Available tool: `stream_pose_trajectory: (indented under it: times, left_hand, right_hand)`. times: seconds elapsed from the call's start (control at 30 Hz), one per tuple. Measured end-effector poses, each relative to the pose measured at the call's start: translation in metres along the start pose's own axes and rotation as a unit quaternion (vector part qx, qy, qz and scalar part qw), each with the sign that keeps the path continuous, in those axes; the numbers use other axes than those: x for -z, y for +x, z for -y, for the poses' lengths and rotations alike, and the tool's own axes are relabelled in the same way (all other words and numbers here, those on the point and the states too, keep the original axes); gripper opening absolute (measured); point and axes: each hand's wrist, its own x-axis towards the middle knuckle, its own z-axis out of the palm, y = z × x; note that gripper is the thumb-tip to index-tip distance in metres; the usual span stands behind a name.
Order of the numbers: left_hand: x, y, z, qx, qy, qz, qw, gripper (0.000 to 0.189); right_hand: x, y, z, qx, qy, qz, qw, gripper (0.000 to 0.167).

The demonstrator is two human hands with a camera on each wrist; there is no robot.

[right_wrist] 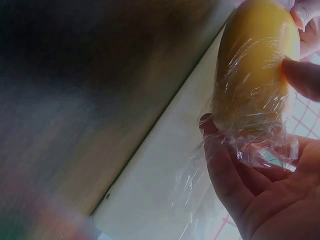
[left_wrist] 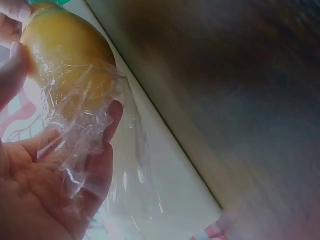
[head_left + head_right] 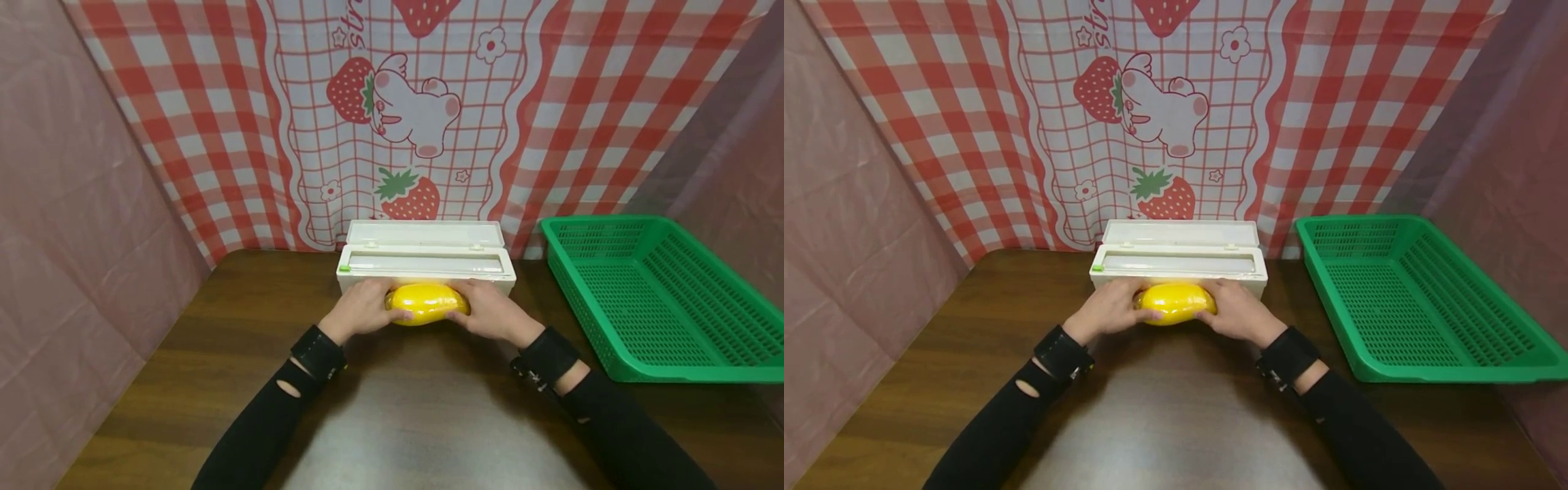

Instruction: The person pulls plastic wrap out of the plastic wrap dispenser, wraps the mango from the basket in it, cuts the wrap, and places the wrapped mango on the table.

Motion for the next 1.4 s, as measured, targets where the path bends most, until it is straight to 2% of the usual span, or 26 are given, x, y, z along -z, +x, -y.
stream_pose_trajectory:
  times: [0.17,0.3,0.53,0.77,1.03,1.17,1.4]
  left_hand:
    - [0.001,0.002,0.002,0.01,-0.011,0.016,0.9998,0.056]
    - [0.002,0.002,0.003,0.014,-0.016,0.023,0.9995,0.057]
    - [0.001,0.005,0.007,0.024,-0.054,0.023,0.998,0.056]
    - [0.004,0.005,0.011,0.06,-0.136,0.042,0.988,0.049]
    - [0.007,0.009,0.009,0.102,-0.166,0.062,0.9789,0.049]
    - [0.009,0.01,0.008,0.108,-0.184,0.074,0.9741,0.052]
    - [0.01,0.013,0.005,0.112,-0.178,0.091,0.9734,0.053]
  right_hand:
    - [-0.002,0.0,0.001,-0.011,0.002,0.001,0.9999,0.069]
    - [-0.003,-0.001,0.001,-0.003,0.003,-0.005,1.0,0.063]
    - [-0.001,-0.002,0.001,-0.029,0.015,-0.016,0.9993,0.055]
    - [0.0,-0.001,0.002,-0.04,0.009,-0.005,0.9991,0.047]
    - [0.002,0.002,-0.001,-0.07,0.03,0.013,0.997,0.049]
    - [0.002,0.004,-0.003,-0.068,0.032,0.016,0.9971,0.049]
    - [0.002,0.005,-0.005,-0.066,0.049,0.025,0.9963,0.042]
